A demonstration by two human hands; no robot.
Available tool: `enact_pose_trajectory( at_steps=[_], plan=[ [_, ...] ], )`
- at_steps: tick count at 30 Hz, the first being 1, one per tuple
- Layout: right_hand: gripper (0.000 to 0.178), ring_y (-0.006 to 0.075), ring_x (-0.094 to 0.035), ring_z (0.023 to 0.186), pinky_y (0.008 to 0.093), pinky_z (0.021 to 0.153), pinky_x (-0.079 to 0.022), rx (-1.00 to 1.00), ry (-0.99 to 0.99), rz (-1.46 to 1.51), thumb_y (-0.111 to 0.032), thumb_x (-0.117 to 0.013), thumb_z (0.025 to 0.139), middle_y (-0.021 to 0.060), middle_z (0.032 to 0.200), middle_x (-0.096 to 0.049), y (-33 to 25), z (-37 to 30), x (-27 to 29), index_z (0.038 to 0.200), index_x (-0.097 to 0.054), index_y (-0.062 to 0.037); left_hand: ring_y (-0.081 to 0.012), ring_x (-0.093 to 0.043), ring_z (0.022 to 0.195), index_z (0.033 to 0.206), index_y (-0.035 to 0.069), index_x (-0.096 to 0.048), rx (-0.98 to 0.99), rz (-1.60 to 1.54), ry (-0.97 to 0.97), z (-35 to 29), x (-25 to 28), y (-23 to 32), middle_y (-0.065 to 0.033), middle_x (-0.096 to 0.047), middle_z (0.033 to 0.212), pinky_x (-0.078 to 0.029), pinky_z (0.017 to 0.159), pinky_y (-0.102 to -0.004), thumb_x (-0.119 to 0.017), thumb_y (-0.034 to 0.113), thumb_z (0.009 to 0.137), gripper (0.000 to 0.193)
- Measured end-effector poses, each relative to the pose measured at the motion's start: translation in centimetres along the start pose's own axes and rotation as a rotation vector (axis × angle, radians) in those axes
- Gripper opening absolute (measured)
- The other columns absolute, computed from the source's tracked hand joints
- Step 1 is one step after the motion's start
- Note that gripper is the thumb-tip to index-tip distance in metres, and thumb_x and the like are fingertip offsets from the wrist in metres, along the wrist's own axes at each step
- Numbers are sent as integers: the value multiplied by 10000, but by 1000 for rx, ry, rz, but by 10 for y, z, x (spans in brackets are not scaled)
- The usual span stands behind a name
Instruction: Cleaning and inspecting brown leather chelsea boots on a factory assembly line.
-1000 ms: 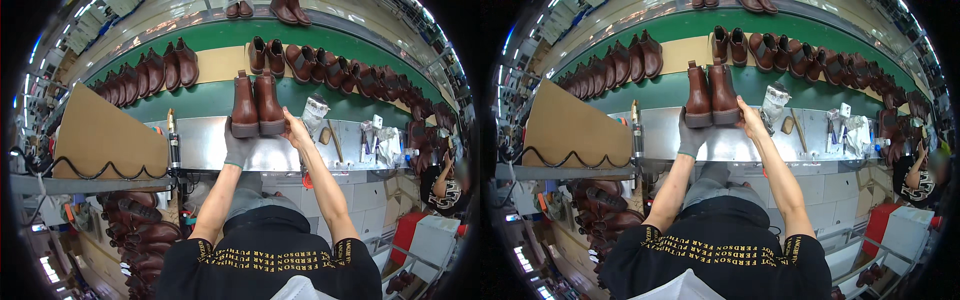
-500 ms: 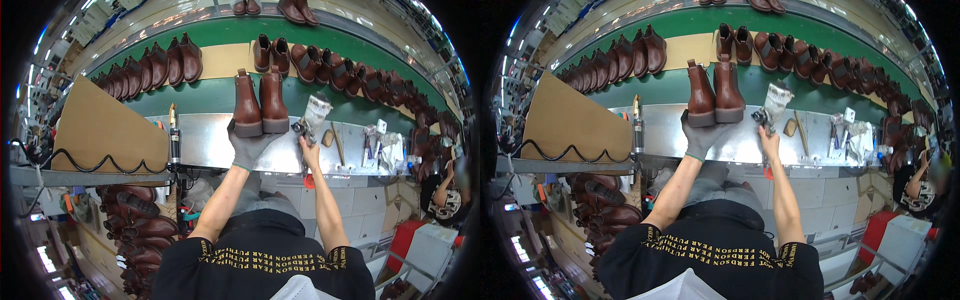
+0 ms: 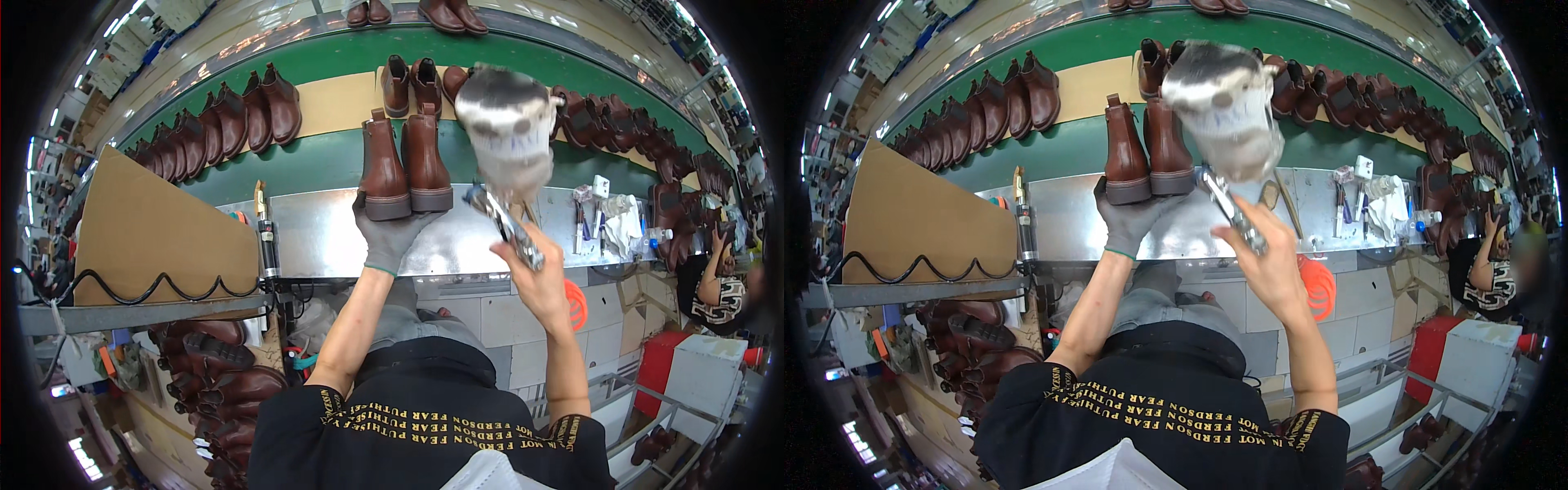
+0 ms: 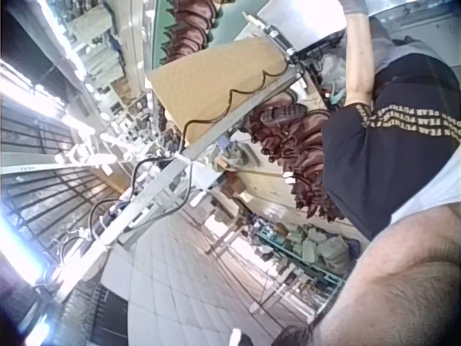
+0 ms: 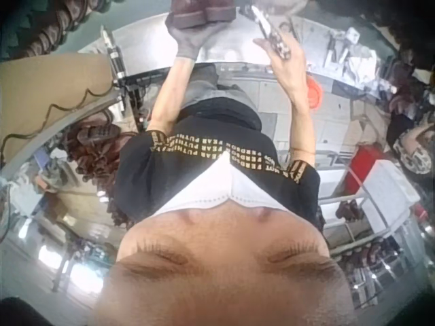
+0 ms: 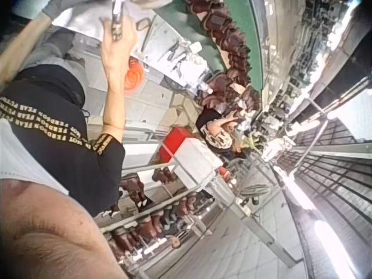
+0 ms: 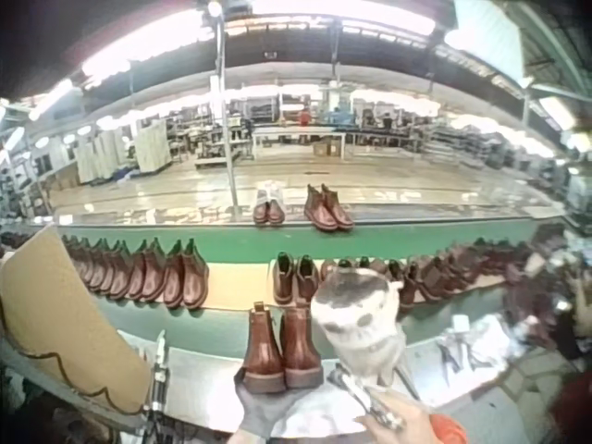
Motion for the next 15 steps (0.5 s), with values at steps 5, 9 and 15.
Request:
enact_pose_trajectory(
  at_steps=[5, 9, 15],
  plan=[
    [357, 173, -502, 637, 293, 610, -425, -70, 100, 68, -41, -710, 763, 104, 744, -561, 19, -20, 6, 1089, -601, 52, -389, -220, 1363, 1412, 152, -321, -43, -72, -10, -4, 3, 8, -150, -295, 1455, -123, 1080, -639, -396, 509, 780, 730],
    [348, 149, -474, 621, 286, 595, -414, -118, 99, 72, -37, -701, 768, 88, 732, -559, 20, -27, 2, 1093, -605, 44, -398, -190, 1372, 1405, 123, -328, -3, -36, 8, -5, -6, 5, -164, -275, 1461, -87, 1087, -634, -373, 460, 800, 694],
    [370, 173, -541, 664, 298, 629, -433, -85, -58, 139, -36, -702, 766, 117, 765, -583, 3, -15, -4, 1114, -600, 38, -399, -237, 1351, 1393, 141, -344, -27, 8, 20, -5, 3, 14, -150, -306, 1446, -131, 1064, -664, -377, 475, 806, 676]
  ],
)
Point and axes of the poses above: each hand's wrist, its own z-axis towards the middle knuckle, its own x-axis out of the back of the hand, y = z × x, the point moved 2 cm from there along z, towards the middle knuckle
